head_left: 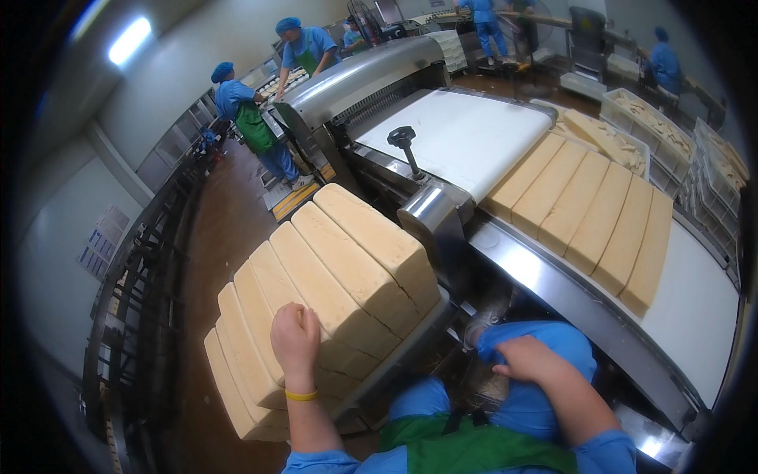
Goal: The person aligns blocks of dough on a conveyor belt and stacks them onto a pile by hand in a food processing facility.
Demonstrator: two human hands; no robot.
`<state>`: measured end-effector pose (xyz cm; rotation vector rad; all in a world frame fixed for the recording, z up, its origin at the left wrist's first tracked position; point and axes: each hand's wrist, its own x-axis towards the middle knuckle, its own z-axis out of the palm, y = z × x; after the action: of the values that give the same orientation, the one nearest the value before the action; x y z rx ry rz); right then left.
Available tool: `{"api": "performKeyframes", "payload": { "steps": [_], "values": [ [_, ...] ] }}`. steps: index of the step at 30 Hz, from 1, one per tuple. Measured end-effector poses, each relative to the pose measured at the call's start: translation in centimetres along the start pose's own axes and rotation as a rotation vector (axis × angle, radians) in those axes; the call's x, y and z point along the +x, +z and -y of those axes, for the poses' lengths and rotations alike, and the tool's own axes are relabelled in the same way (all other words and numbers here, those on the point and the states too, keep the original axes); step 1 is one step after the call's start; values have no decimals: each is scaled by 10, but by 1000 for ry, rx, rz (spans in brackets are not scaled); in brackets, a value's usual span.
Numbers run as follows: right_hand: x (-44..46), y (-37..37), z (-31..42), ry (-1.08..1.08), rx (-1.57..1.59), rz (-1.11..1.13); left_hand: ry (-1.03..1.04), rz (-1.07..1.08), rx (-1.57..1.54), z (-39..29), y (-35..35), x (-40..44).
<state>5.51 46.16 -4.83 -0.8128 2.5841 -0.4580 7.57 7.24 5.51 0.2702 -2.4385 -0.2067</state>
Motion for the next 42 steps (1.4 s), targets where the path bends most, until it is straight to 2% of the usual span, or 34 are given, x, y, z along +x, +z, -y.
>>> {"api": "performKeyframes", "payload": {
  "steps": [10, 19, 42],
  "values": [
    [0, 2, -2, -13, -4, -11, -20, 32, 6, -2, -2, 1],
    [1, 2, -3, -8, 0, 15, 35, -47, -26, -1, 3, 1],
    [3, 7, -5, -21, 2, -3, 47, -51, -29, -1, 2, 0]
  ]
}}
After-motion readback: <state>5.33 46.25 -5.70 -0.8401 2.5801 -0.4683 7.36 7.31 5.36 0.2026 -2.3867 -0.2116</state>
